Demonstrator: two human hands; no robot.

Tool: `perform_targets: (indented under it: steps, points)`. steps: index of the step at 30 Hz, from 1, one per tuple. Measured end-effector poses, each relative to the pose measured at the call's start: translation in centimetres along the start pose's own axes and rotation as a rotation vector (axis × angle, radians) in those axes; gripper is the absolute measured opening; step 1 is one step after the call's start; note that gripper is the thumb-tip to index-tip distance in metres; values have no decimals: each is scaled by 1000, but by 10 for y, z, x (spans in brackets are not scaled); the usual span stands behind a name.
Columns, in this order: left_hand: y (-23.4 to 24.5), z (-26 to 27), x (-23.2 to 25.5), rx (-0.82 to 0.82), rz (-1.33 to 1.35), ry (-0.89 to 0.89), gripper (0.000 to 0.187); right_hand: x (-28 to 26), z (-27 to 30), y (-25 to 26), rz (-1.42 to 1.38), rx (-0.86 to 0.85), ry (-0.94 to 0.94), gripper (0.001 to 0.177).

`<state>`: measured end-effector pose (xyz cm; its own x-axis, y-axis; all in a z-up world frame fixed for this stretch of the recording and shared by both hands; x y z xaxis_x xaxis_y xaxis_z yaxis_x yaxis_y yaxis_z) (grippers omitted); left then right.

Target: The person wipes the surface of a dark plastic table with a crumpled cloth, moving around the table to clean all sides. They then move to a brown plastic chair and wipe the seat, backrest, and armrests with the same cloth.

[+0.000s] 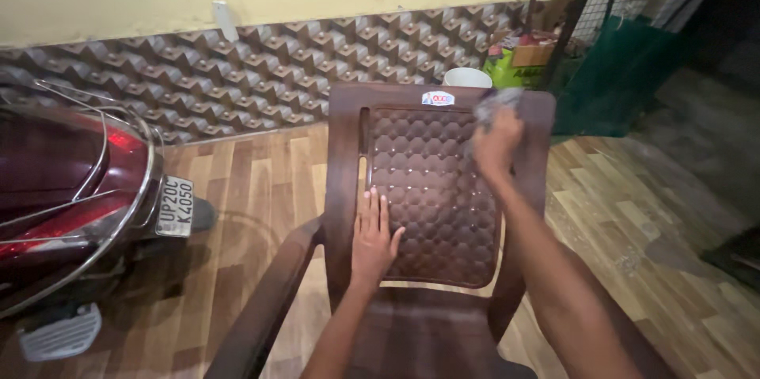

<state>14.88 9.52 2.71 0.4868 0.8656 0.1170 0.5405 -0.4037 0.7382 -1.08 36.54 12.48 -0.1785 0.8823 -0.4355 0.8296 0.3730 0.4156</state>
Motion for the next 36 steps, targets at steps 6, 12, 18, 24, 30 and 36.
perform_targets:
  steps: [6,12,18,24,30,36]
  points:
    - [-12,3,-2,-32,-29,32,77,-87,81,-97,-291,-408,562,36]
    - [-16,3,-4,-116,-134,37,78,-83,68,-99,-293,-606,344,37]
    - [-15,3,-9,-71,-124,-12,80,19,26,-16,-20,-167,-92,38]
    - [-14,2,-7,-124,-92,15,79,14,120,-23,362,-456,-23,10]
    - [-13,7,-22,-384,-209,-117,83,-76,215,-12,-192,-597,566,37]
    - [22,16,-31,-417,-164,-197,96,-79,115,-34,93,-993,491,50]
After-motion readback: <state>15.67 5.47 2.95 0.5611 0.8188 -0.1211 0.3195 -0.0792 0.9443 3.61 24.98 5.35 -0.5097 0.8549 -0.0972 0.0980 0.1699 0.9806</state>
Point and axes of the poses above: each hand's wrist, its own z-axis away from the middle knuckle, its own y-axis out of the back of the hand, x = y × z, the point moved 3 cm from there along -z, towards the middle knuckle, and after that the axes turned 8 degrees about -y, right-handed, at the moved point
